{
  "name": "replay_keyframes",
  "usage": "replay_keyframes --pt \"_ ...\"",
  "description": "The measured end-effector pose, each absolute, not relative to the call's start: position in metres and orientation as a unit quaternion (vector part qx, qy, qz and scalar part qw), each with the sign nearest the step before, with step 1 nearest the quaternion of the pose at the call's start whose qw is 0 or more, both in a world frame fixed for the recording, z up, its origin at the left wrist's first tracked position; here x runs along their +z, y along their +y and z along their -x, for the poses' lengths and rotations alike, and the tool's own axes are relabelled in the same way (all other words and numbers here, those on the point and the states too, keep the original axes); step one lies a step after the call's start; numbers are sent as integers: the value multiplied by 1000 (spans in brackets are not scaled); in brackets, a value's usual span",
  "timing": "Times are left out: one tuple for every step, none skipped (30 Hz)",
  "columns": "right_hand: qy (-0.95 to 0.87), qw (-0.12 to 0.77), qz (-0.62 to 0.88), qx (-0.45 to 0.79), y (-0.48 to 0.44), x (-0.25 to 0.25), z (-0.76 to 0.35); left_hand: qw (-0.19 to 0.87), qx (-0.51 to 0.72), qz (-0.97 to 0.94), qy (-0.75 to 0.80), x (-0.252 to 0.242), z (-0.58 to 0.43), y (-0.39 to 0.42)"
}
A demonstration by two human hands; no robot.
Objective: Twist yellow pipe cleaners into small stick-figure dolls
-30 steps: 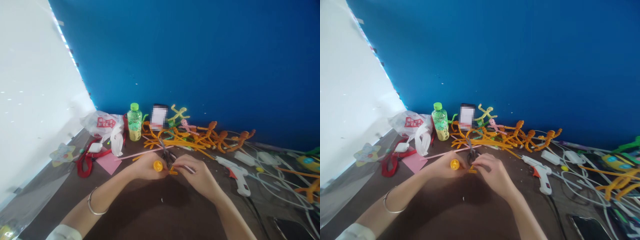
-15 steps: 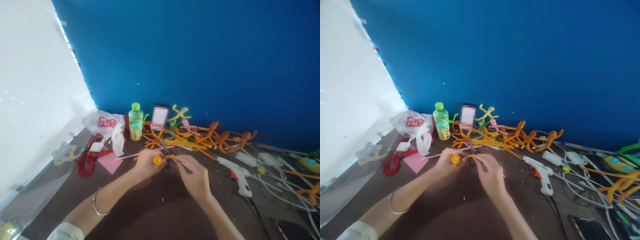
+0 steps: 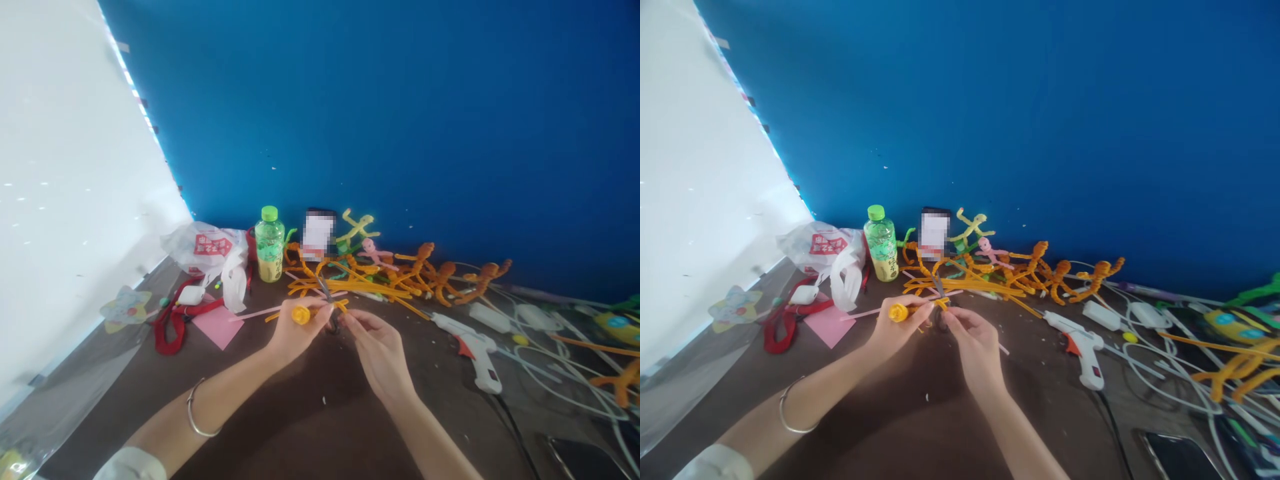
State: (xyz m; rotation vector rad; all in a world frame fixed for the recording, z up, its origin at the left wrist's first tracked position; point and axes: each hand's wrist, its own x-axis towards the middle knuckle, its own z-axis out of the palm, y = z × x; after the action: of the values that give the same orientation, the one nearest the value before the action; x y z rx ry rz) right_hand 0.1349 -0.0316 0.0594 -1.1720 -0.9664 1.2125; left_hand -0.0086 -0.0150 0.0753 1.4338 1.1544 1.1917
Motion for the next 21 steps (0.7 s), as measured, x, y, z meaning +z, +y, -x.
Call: replay_keyframes --pt "-398 562 485 539 -31 60 -134 489 481 -562 463 76 8 -14" --pt "-390 558 473 560 -31 61 -133 520 480 -542 453 77 8 -14" --pt "-389 548 462 579 -31 63 -133 549 481 -524 440 78 8 -13" --pt "-392 534 451 598 -31 66 -133 575 479 -509 425 79 9 -12" --pt "-398 519 440 615 -31 68 -134 600 472 -497 412 80 9 -12" --pt "-406 505 429 629 -31 71 -135 624 463 -486 400 81 9 -11" --pt "-413 493 420 641 -31 73 -137 646 454 -474 389 82 10 -11" --pt "-421 482 411 650 -30 75 -139 667 445 -463 377 83 11 -11" --pt "-428 474 404 655 -29 76 -141 687 436 -453 363 83 12 -10" --pt "-433 469 399 659 -28 76 -144 705 429 -446 345 83 13 -10" --pt "-437 464 397 661 -27 77 -147 719 424 -443 328 82 14 -9" --pt "-439 460 397 662 -26 76 -149 728 419 -443 314 80 15 -8" --pt "-439 457 400 662 -25 76 -152 734 411 -446 305 78 16 -6" --pt "-437 454 403 664 -24 76 -154 737 401 -453 301 76 17 -5" --pt "-435 447 407 668 -24 77 -156 736 389 -466 300 74 18 -3" --pt "-434 437 409 673 -23 77 -158 731 374 -483 303 73 19 -1" --pt "-434 427 412 678 -23 78 -159 723 357 -504 310 73 21 0" --pt "-435 416 417 681 -23 79 -160 712 338 -527 317 73 23 2" --pt "-436 404 423 683 -22 80 -161 698 321 -552 324 74 24 2" --pt "-439 394 434 681 -22 80 -161 682 306 -576 331 75 26 3" --pt "-443 387 448 673 -22 81 -162 667 292 -597 337 77 28 3"
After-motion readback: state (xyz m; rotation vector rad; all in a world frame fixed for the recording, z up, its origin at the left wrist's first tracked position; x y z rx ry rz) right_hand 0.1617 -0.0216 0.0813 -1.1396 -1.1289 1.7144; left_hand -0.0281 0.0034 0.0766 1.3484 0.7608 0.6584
